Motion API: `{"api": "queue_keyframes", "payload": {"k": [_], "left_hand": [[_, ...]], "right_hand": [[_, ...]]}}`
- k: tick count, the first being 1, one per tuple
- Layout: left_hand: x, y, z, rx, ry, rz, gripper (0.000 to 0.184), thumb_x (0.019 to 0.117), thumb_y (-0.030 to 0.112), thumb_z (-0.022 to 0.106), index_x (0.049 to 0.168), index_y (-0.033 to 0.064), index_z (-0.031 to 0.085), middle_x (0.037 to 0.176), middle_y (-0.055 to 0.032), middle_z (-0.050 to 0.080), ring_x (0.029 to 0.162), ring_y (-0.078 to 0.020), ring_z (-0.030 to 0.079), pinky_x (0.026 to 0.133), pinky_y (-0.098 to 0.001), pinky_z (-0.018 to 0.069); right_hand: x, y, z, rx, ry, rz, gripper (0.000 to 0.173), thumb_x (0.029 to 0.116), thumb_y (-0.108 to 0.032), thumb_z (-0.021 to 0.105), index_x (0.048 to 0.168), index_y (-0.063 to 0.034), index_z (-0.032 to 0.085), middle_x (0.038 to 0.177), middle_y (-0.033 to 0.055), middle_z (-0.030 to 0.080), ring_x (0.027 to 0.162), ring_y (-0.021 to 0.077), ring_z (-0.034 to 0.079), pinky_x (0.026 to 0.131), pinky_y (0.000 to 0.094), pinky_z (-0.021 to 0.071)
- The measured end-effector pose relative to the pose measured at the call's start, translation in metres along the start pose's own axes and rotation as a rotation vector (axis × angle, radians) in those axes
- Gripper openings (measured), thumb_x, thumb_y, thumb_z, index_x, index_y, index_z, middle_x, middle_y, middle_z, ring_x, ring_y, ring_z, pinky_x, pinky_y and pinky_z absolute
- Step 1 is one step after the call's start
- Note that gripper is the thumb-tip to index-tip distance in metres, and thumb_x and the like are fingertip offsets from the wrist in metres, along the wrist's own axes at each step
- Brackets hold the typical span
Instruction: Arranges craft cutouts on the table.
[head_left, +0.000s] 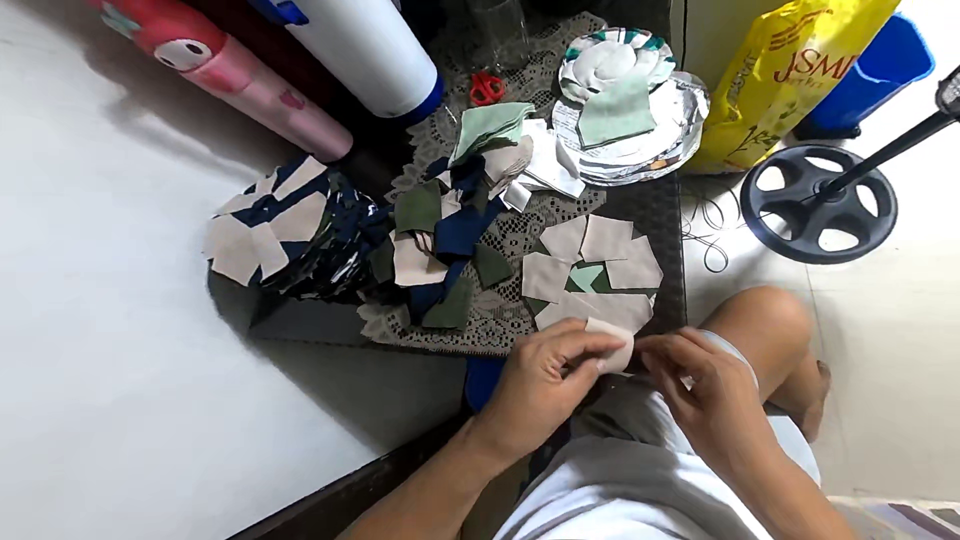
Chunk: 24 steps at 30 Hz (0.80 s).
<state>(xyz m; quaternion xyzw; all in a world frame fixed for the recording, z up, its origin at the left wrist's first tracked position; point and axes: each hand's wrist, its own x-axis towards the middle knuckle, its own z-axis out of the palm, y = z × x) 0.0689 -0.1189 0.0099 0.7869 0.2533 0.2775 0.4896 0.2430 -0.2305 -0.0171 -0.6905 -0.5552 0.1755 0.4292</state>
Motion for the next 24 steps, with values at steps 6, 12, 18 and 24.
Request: {"api": "queue_keyframes", "payload": {"k": [6, 12, 18, 24], "left_hand": [[0.039, -0.001, 0.006, 0.211, -0.009, 0.051, 0.02, 0.094, 0.004, 0.065, 0.11, 0.0034, 0.077, 0.107, -0.0068, 0.074, 0.095, -0.0054, 0.071, 0.085, -0.0208, 0.0605], [0.064, -0.001, 0.02, 0.099, -0.051, -0.092, 0.02, 0.0914, 0.003, 0.07, 0.11, 0.0067, 0.077, 0.107, -0.0022, 0.073, 0.095, -0.005, 0.071, 0.083, -0.0213, 0.0608], [0.072, -0.016, 0.028, 0.492, -0.09, -0.059, 0.02, 0.0924, 0.009, 0.07, 0.11, 0.0096, 0.078, 0.11, -0.0055, 0.073, 0.093, -0.0084, 0.071, 0.08, -0.0265, 0.0598], [0.072, -0.015, 0.031, 0.539, -0.078, -0.026, 0.019, 0.0921, 0.011, 0.07, 0.109, 0.0101, 0.078, 0.104, -0.0035, 0.073, 0.089, -0.0062, 0.07, 0.078, -0.0235, 0.0592]], "right_hand": [[0.003, 0.018, 0.01, -0.468, 0.178, -0.201, 0.03, 0.0955, -0.011, 0.054, 0.114, -0.0167, 0.078, 0.101, 0.0146, 0.071, 0.088, 0.0343, 0.066, 0.068, 0.0443, 0.0485], [-0.003, 0.025, 0.016, -0.508, 0.198, -0.18, 0.03, 0.0948, -0.013, 0.053, 0.111, -0.0165, 0.078, 0.107, 0.0148, 0.071, 0.095, 0.0347, 0.065, 0.071, 0.0442, 0.0471], [-0.006, 0.028, 0.02, -0.496, 0.205, -0.176, 0.035, 0.0936, -0.011, 0.052, 0.117, -0.0175, 0.077, 0.106, 0.0129, 0.071, 0.097, 0.0328, 0.065, 0.073, 0.0433, 0.0466], [-0.005, 0.029, 0.02, -0.486, 0.207, -0.186, 0.034, 0.0942, -0.011, 0.052, 0.116, -0.016, 0.077, 0.109, 0.0117, 0.072, 0.1, 0.0318, 0.065, 0.077, 0.0431, 0.0474]]}}
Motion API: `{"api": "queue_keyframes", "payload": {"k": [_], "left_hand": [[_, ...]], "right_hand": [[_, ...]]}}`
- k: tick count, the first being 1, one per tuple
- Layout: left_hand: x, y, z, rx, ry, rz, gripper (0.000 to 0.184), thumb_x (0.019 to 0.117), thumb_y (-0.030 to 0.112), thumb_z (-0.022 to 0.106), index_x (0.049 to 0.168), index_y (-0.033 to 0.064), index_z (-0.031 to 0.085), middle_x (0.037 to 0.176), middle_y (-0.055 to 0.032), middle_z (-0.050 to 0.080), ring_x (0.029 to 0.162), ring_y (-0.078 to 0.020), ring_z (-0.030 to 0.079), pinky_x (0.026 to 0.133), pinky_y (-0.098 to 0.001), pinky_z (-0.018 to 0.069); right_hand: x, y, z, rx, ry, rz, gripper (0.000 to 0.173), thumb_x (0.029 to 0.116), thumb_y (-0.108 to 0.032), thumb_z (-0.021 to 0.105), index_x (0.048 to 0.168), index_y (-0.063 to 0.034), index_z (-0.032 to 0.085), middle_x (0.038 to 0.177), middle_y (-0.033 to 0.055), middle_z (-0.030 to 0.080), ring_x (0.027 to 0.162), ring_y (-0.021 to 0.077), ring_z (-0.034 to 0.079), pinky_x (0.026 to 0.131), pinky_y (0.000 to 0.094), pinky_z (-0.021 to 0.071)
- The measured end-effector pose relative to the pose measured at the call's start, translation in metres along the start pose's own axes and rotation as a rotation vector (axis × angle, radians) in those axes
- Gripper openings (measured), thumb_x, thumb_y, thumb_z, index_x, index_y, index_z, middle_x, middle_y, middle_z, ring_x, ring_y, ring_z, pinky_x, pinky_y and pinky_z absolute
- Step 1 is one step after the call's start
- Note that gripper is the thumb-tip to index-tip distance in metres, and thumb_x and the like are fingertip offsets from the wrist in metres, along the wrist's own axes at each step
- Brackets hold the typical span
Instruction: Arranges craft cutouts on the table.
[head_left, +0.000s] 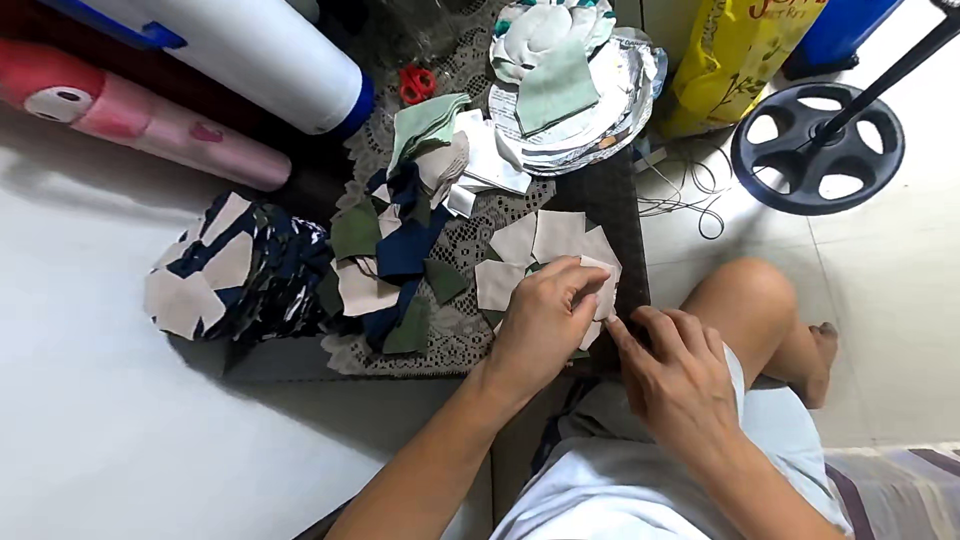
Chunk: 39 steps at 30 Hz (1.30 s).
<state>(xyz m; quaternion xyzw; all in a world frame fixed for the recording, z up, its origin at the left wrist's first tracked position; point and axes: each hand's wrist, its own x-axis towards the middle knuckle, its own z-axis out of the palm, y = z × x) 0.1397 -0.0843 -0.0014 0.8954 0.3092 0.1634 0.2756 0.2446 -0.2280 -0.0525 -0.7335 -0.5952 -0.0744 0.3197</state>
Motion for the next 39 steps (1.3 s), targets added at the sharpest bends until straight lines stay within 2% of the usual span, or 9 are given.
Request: {"api": "queue_keyframes", "payload": {"k": [8, 13, 18, 30, 39], "left_hand": [[-0.001, 0.001, 0.002, -0.012, 0.003, 0.048, 0.018, 0.0921, 0.01, 0.07, 0.108, 0.0096, 0.078, 0.107, -0.0057, 0.073, 0.092, -0.0059, 0.07, 0.079, -0.0215, 0.0591], [0.002, -0.003, 0.0, -0.053, -0.036, 0.12, 0.019, 0.0917, 0.007, 0.069, 0.109, 0.0081, 0.078, 0.107, -0.0053, 0.072, 0.092, -0.0053, 0.07, 0.081, -0.0211, 0.0592], [0.002, -0.004, -0.008, -0.208, -0.075, 0.182, 0.019, 0.0913, 0.005, 0.069, 0.108, 0.0054, 0.077, 0.104, -0.0044, 0.072, 0.094, -0.0043, 0.069, 0.083, -0.0208, 0.0602], [0.002, -0.009, -0.004, -0.053, -0.051, 0.113, 0.021, 0.0922, 0.008, 0.069, 0.11, 0.0085, 0.078, 0.109, -0.0056, 0.073, 0.097, -0.0053, 0.07, 0.083, -0.0207, 0.0587], [-0.001, -0.004, 0.0, -0.048, -0.004, 0.048, 0.019, 0.0917, 0.011, 0.071, 0.109, 0.0094, 0.078, 0.103, -0.0037, 0.072, 0.089, -0.0029, 0.068, 0.077, -0.018, 0.0572]], "right_hand": [[-0.004, 0.002, 0.001, 0.01, 0.024, -0.006, 0.032, 0.097, -0.012, 0.052, 0.115, -0.0155, 0.078, 0.113, 0.0089, 0.074, 0.103, 0.03, 0.066, 0.082, 0.0428, 0.0475], [-0.003, 0.002, 0.0, 0.039, 0.055, 0.011, 0.024, 0.0994, -0.013, 0.05, 0.104, -0.0122, 0.073, 0.112, 0.0081, 0.075, 0.102, 0.028, 0.068, 0.083, 0.0414, 0.0485], [-0.002, 0.001, 0.0, 0.047, 0.067, 0.02, 0.024, 0.1002, -0.012, 0.049, 0.105, -0.0121, 0.073, 0.111, 0.0072, 0.075, 0.102, 0.0272, 0.068, 0.083, 0.0409, 0.0483], [-0.003, 0.0, 0.0, 0.038, 0.058, 0.027, 0.024, 0.0987, -0.012, 0.051, 0.107, -0.0126, 0.073, 0.111, 0.0072, 0.075, 0.102, 0.0276, 0.068, 0.083, 0.0414, 0.0488], [0.005, 0.002, -0.001, 0.086, 0.052, 0.033, 0.026, 0.0971, -0.012, 0.054, 0.109, -0.0135, 0.076, 0.107, 0.01, 0.074, 0.099, 0.0304, 0.067, 0.078, 0.0423, 0.0498]]}}
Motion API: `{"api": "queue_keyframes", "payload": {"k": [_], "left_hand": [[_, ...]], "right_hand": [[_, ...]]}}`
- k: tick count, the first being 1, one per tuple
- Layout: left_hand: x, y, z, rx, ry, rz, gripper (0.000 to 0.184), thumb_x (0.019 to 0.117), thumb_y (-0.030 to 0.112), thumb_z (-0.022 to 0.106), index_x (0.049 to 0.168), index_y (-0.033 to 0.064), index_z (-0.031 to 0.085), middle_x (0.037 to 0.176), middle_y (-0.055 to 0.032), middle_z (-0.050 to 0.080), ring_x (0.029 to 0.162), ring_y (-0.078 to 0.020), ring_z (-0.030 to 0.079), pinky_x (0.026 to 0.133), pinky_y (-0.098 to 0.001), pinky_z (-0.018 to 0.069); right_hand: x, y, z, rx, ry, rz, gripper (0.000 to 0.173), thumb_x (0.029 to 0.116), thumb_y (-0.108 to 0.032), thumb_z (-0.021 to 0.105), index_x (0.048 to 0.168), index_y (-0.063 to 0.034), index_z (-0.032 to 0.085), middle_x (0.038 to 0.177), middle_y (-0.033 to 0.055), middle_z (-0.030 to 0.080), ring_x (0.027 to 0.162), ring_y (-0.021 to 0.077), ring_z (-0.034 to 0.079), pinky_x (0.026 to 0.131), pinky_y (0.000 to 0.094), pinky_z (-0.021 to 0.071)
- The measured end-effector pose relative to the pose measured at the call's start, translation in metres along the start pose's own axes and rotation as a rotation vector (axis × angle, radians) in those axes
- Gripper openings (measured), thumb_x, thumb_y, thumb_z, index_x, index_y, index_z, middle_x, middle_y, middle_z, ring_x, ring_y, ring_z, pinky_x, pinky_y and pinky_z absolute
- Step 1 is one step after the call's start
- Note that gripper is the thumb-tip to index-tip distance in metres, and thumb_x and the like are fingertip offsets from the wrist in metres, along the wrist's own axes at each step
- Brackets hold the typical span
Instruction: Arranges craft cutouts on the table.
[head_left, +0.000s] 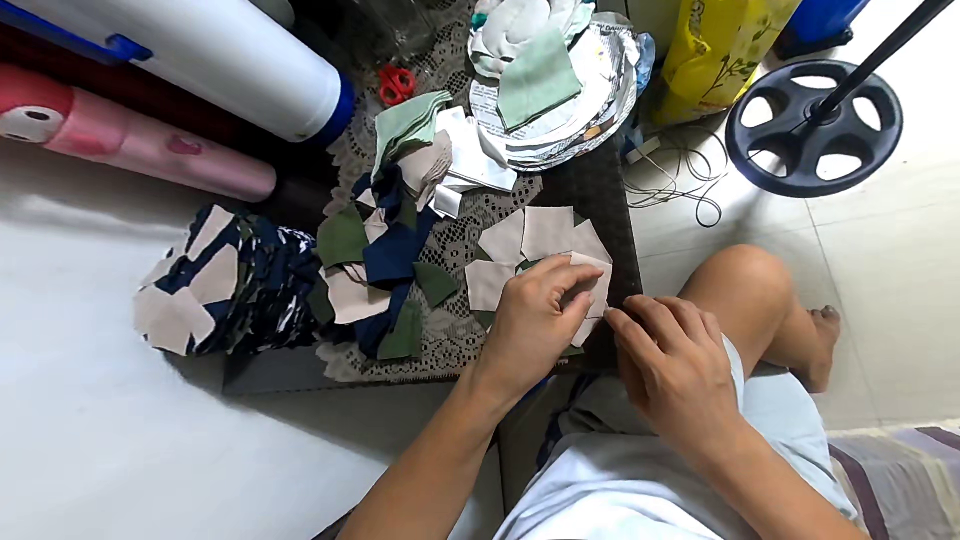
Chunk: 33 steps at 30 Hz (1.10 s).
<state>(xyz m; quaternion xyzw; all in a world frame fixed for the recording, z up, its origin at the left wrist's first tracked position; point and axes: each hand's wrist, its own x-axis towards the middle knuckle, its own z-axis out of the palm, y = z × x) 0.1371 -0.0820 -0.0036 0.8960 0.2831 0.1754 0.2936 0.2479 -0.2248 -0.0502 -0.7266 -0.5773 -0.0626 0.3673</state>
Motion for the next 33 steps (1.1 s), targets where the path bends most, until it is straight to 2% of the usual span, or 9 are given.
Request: {"api": "queue_keyframes", "payload": {"k": [6, 18, 33], "left_hand": [[-0.0004, 0.0026, 0.0013, -0.037, 0.012, -0.075, 0.019, 0.0909, 0.011, 0.073, 0.109, 0.0102, 0.079, 0.104, -0.0021, 0.073, 0.092, -0.0019, 0.068, 0.078, -0.0175, 0.0573], [0.0024, 0.0086, -0.004, -0.205, -0.04, -0.22, 0.022, 0.0882, 0.01, 0.075, 0.11, 0.0124, 0.078, 0.108, 0.0021, 0.074, 0.098, -0.0018, 0.069, 0.083, -0.0207, 0.0588], [0.003, 0.0057, -0.0002, 0.009, -0.028, -0.08, 0.022, 0.0901, 0.01, 0.073, 0.111, 0.0107, 0.079, 0.109, -0.005, 0.073, 0.095, -0.006, 0.07, 0.08, -0.0222, 0.0585]], "right_hand": [[0.0032, 0.0011, 0.0013, -0.035, -0.024, -0.016, 0.032, 0.0934, -0.009, 0.054, 0.113, -0.0188, 0.078, 0.111, 0.0117, 0.073, 0.1, 0.0322, 0.066, 0.078, 0.0445, 0.0481], [0.003, 0.004, -0.0011, -0.022, -0.014, -0.014, 0.03, 0.0938, -0.01, 0.054, 0.109, -0.0168, 0.078, 0.111, 0.0121, 0.073, 0.101, 0.0336, 0.066, 0.079, 0.0454, 0.0492], [0.0108, 0.0057, 0.0046, -0.022, -0.024, -0.002, 0.029, 0.095, -0.012, 0.054, 0.107, -0.0174, 0.079, 0.11, 0.0126, 0.072, 0.102, 0.0329, 0.065, 0.077, 0.0442, 0.0483]]}}
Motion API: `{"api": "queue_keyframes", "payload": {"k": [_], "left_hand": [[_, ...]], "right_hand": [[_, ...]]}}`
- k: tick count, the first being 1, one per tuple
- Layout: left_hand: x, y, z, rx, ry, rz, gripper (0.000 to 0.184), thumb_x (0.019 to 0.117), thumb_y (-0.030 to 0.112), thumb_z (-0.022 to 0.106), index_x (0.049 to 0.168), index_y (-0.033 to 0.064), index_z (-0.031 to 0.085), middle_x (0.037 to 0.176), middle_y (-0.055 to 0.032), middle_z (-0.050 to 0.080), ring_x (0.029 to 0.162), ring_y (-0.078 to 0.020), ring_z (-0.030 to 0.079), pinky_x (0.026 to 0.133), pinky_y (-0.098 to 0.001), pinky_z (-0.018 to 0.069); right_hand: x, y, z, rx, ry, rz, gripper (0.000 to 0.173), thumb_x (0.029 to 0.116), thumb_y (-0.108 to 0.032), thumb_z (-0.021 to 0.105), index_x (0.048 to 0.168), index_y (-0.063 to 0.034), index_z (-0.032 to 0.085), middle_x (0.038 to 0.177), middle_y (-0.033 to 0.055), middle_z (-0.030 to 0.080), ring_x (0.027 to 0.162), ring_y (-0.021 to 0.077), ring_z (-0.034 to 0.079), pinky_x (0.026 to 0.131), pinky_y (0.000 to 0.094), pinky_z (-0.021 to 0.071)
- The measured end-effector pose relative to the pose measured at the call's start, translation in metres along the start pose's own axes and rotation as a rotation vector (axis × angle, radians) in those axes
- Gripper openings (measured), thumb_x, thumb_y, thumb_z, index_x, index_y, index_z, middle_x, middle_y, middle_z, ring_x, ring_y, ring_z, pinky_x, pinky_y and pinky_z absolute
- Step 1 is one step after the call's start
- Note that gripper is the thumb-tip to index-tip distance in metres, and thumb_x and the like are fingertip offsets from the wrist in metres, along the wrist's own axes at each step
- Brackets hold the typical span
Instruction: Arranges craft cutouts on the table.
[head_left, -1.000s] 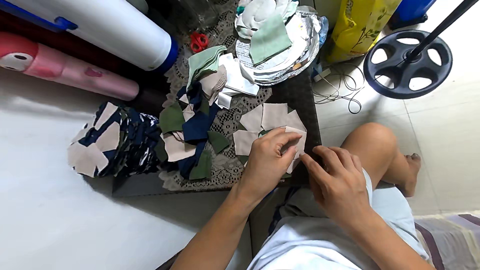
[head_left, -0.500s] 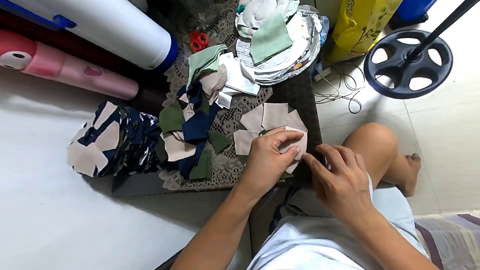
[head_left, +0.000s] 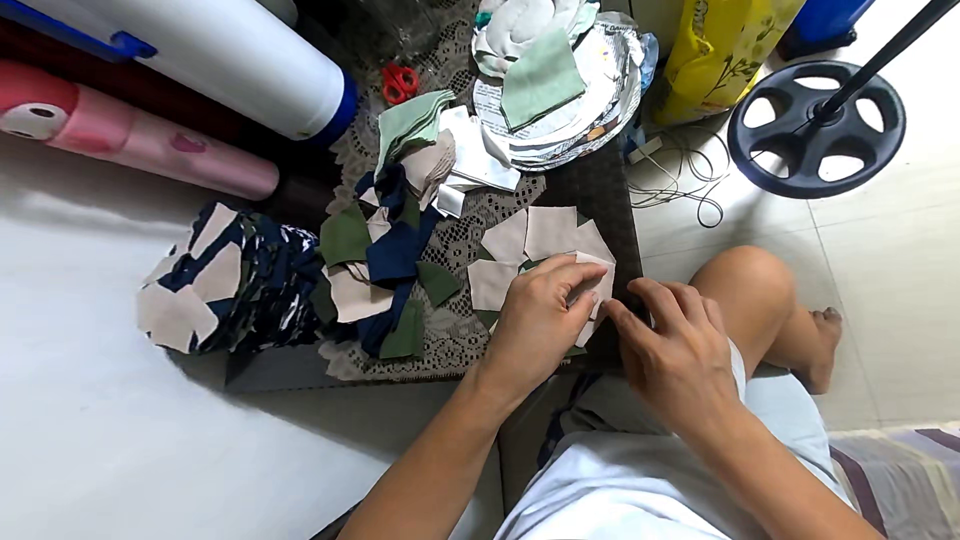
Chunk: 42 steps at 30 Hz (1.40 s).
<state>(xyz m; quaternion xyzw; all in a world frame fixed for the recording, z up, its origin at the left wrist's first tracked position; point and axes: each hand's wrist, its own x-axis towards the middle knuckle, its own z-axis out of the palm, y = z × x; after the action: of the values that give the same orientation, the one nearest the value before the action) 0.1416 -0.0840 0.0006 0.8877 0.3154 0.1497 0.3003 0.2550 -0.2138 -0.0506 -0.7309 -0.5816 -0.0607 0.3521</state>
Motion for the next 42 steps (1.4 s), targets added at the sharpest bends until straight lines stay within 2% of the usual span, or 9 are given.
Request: {"api": "queue_keyframes", "payload": {"k": [4, 14, 18, 20, 24, 27, 30, 35, 42], "left_hand": [[0.0, 0.0, 0.0, 0.015, 0.0, 0.02, 0.02, 0.0914, 0.011, 0.072, 0.111, 0.0106, 0.079, 0.109, -0.0051, 0.074, 0.095, -0.0065, 0.07, 0.081, -0.0227, 0.0583], [-0.002, 0.0, -0.003, 0.058, 0.003, 0.013, 0.026, 0.0911, 0.009, 0.071, 0.117, 0.0103, 0.076, 0.116, -0.0073, 0.072, 0.097, -0.012, 0.071, 0.08, -0.0296, 0.0604], [-0.005, -0.006, -0.014, 0.208, 0.069, -0.027, 0.03, 0.0916, 0.004, 0.068, 0.121, 0.009, 0.074, 0.116, -0.0093, 0.069, 0.076, -0.0118, 0.066, 0.066, -0.0274, 0.0578], [-0.007, -0.006, -0.019, 0.319, 0.104, -0.076, 0.032, 0.0909, 0.001, 0.067, 0.121, 0.008, 0.074, 0.117, -0.0133, 0.068, 0.074, -0.0186, 0.066, 0.064, -0.0348, 0.0575], [-0.008, -0.014, -0.013, 0.383, 0.168, 0.024, 0.029, 0.098, 0.012, 0.061, 0.124, 0.0063, 0.072, 0.134, -0.0154, 0.065, 0.113, -0.0349, 0.066, 0.089, -0.0498, 0.0568], [-0.005, -0.023, 0.007, 0.402, 0.116, 0.179, 0.049, 0.1081, 0.036, 0.042, 0.145, 0.0086, 0.059, 0.159, -0.0134, 0.046, 0.151, -0.0385, 0.035, 0.118, -0.0626, 0.0297], [-0.001, -0.026, 0.017, 0.457, 0.021, 0.141, 0.062, 0.1094, 0.049, 0.028, 0.158, 0.014, 0.043, 0.167, -0.0126, 0.032, 0.157, -0.0384, 0.02, 0.119, -0.072, 0.013], [0.0, -0.027, 0.018, 0.457, -0.045, 0.07, 0.061, 0.1089, 0.05, 0.028, 0.16, 0.0183, 0.04, 0.167, -0.0093, 0.034, 0.155, -0.0367, 0.027, 0.119, -0.0706, 0.0151], [0.012, -0.021, -0.006, 0.362, -0.076, 0.041, 0.062, 0.1089, 0.049, 0.032, 0.16, 0.0146, 0.038, 0.168, -0.0127, 0.03, 0.157, -0.0347, 0.02, 0.12, -0.0705, 0.0077]], "right_hand": [[0.01, 0.002, 0.001, 0.041, 0.03, 0.066, 0.023, 0.0973, -0.016, 0.057, 0.102, -0.0161, 0.079, 0.114, 0.0136, 0.071, 0.105, 0.0346, 0.064, 0.077, 0.0461, 0.048], [0.019, 0.007, 0.015, 0.079, 0.046, 0.159, 0.014, 0.0953, -0.025, 0.065, 0.097, -0.0188, 0.077, 0.136, 0.0155, 0.063, 0.127, 0.0397, 0.054, 0.097, 0.0561, 0.0414], [0.02, 0.008, 0.015, 0.071, 0.038, 0.149, 0.015, 0.0957, -0.026, 0.063, 0.098, -0.0188, 0.076, 0.136, 0.0151, 0.062, 0.127, 0.04, 0.054, 0.097, 0.057, 0.0415], [0.02, 0.008, 0.015, 0.066, 0.041, 0.139, 0.016, 0.0962, -0.026, 0.063, 0.097, -0.0186, 0.077, 0.135, 0.0153, 0.063, 0.126, 0.0402, 0.054, 0.097, 0.0574, 0.0414], [0.022, 0.008, 0.013, 0.038, 0.021, 0.132, 0.018, 0.0965, -0.026, 0.061, 0.098, -0.0185, 0.077, 0.135, 0.0162, 0.064, 0.123, 0.0424, 0.056, 0.093, 0.0586, 0.0433], [0.022, 0.007, 0.012, 0.019, 0.022, 0.122, 0.02, 0.0965, -0.027, 0.06, 0.1, -0.019, 0.078, 0.133, 0.0176, 0.065, 0.121, 0.044, 0.058, 0.092, 0.0586, 0.0437], [0.025, 0.006, 0.012, 0.002, 0.038, 0.109, 0.021, 0.0968, -0.029, 0.06, 0.099, -0.0185, 0.079, 0.129, 0.0185, 0.068, 0.118, 0.0442, 0.06, 0.093, 0.0592, 0.0447], [0.027, 0.005, 0.007, 0.038, 0.034, 0.102, 0.022, 0.0951, -0.028, 0.061, 0.098, -0.0163, 0.079, 0.127, 0.0212, 0.067, 0.118, 0.0456, 0.06, 0.093, 0.058, 0.045], [0.021, 0.004, -0.009, 0.091, 0.068, 0.082, 0.024, 0.095, -0.025, 0.06, 0.103, -0.012, 0.079, 0.129, 0.0236, 0.066, 0.117, 0.0439, 0.059, 0.094, 0.0555, 0.0451]]}}
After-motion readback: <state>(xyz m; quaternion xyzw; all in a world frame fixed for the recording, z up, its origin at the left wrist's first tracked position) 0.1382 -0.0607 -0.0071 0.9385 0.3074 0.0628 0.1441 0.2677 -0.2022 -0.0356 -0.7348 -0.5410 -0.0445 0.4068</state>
